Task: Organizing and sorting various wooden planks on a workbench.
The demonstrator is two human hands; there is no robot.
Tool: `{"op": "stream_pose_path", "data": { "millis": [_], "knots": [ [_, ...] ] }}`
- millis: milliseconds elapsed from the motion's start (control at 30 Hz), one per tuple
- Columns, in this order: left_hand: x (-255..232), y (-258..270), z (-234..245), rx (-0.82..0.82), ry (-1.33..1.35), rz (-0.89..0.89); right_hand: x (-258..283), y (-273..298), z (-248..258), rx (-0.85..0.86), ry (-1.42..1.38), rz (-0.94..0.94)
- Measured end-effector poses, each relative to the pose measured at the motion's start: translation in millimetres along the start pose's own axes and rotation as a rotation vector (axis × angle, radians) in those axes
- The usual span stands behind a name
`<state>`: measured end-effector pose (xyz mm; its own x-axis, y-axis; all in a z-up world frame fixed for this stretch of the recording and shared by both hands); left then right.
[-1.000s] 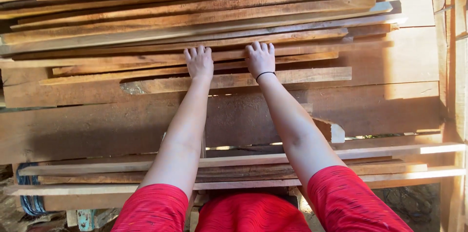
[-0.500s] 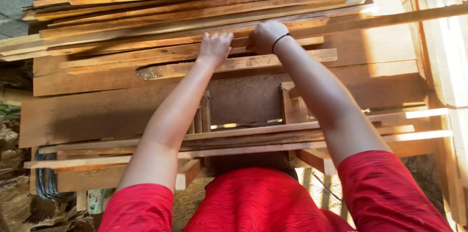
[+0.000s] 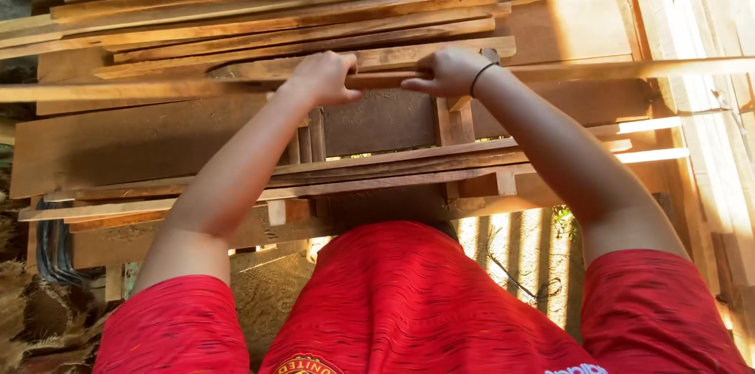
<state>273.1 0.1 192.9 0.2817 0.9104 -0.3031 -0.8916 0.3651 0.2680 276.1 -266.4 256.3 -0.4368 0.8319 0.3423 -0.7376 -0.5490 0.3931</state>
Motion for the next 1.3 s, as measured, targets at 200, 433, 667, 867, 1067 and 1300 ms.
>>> {"op": "stream_pose_path", "data": {
  "millis": [200, 433, 667, 867, 1067, 1300],
  "knots": [
    [8.1, 11.9, -43.9, 0.137, 0.258, 0.069, -21.8, -39.4, -79.8, -0.085, -0.015, 0.087],
    [73.0, -56.8, -200.1, 0.098, 0.064, 0.046, -72.4, -109.2, -187.8, -0.119, 0.197, 0.032],
    [62.6, -41.6, -232.3, 0.249, -0.038, 0.038, -93.6, -132.6, -231.4, -0.004, 0.291, 0.037],
    [74.3, -48.0, -271.8, 0.233, -0.065, -0.031, -101.8, -143.5, -248.3, 0.180, 0.223, 0.010],
    [72.2, -48.4, -271.7, 0.202, -0.092, -0.083, -100.8, -141.2, -239.4, 0.277, 0.213, -0.063],
    [44.6, -40.6, -225.9, 0.337, 0.069, 0.161, -71.7, -126.2, -211.8, 0.252, 0.206, -0.109]
  ]
}}
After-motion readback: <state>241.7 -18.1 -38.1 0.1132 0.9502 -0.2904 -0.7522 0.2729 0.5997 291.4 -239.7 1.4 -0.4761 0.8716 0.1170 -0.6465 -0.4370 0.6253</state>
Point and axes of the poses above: each hand's wrist, its own y-axis away from the middle knuckle, its own z-axis out of the back of the hand, x = y × z, the point moved 3 cm from there along -y, towards the middle knuckle, and after that the axes turned 3 degrees about y, right-handed, at the moved point
